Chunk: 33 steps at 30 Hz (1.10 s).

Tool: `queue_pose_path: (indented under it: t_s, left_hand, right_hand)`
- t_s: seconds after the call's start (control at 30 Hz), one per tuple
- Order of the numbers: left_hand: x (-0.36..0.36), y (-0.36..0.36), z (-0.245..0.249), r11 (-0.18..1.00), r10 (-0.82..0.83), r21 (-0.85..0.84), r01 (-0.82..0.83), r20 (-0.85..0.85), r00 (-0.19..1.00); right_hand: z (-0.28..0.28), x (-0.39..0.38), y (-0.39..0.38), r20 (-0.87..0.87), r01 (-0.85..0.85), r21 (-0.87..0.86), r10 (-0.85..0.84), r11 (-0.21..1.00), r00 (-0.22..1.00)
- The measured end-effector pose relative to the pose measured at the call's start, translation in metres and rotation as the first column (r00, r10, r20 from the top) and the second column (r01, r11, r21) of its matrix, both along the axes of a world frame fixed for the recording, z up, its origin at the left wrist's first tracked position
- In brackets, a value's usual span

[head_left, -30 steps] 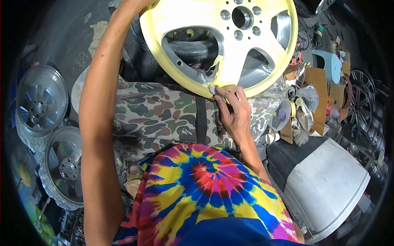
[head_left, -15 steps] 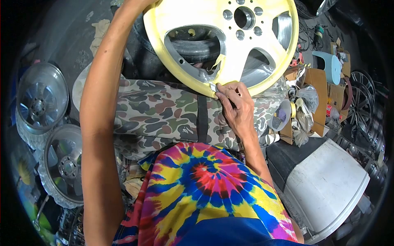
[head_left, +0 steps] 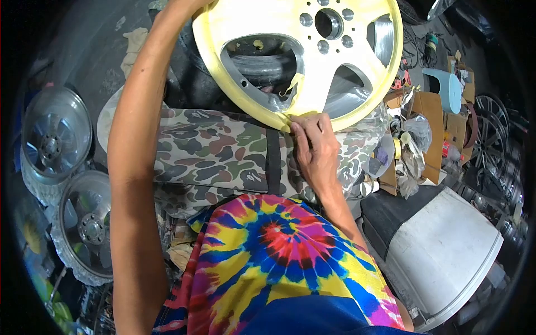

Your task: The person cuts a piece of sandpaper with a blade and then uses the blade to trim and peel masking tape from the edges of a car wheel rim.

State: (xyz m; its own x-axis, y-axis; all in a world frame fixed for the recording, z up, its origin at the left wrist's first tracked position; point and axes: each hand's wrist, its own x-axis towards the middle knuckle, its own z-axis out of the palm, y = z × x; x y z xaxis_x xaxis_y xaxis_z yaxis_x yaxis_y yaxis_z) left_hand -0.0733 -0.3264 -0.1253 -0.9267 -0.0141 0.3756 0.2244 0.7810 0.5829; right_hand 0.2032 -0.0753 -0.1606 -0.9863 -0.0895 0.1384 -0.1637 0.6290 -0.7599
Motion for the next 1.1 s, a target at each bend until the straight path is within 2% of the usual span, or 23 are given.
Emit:
queue_pose_path:
  t_s: [0.4, 0.57, 0.8, 0.9, 0.97, 1.1]
  left_hand:
    - [-0.001, -0.003, -0.001, 0.999, -0.029, -0.018, 0.029, -0.008, 1.0]
    - [-0.002, -0.002, -0.002, 0.999, -0.031, -0.02, 0.031, -0.028, 0.999]
    - [0.0, 0.001, 0.002, 0.999, 0.002, -0.044, -0.002, 0.003, 1.0]
    - [0.004, 0.002, 0.005, 1.0, 0.0, 0.014, 0.0, 0.049, 0.999]
    - [0.004, 0.002, 0.005, 1.0, 0.007, 0.011, -0.008, 0.05, 0.999]
    - [0.002, 0.002, 0.003, 1.0, 0.023, 0.002, -0.023, 0.05, 0.998]
  right_hand:
    - [-0.002, 0.002, -0.013, -0.013, -0.027, -0.011, 0.027, 1.0, 1.0]
    - [-0.003, 0.003, -0.015, 0.005, -0.051, 0.093, 0.05, 0.994, 0.999]
    - [-0.003, 0.0, -0.017, -0.024, -0.04, 0.125, 0.043, 0.991, 0.999]
    - [-0.007, 0.0, -0.016, -0.054, -0.032, 0.115, 0.039, 0.993, 0.998]
    - [-0.006, 0.003, -0.016, -0.014, -0.013, 0.03, 0.013, 0.999, 1.0]
    - [-0.007, 0.006, -0.012, 0.017, -0.012, 0.018, 0.012, 1.0, 1.0]
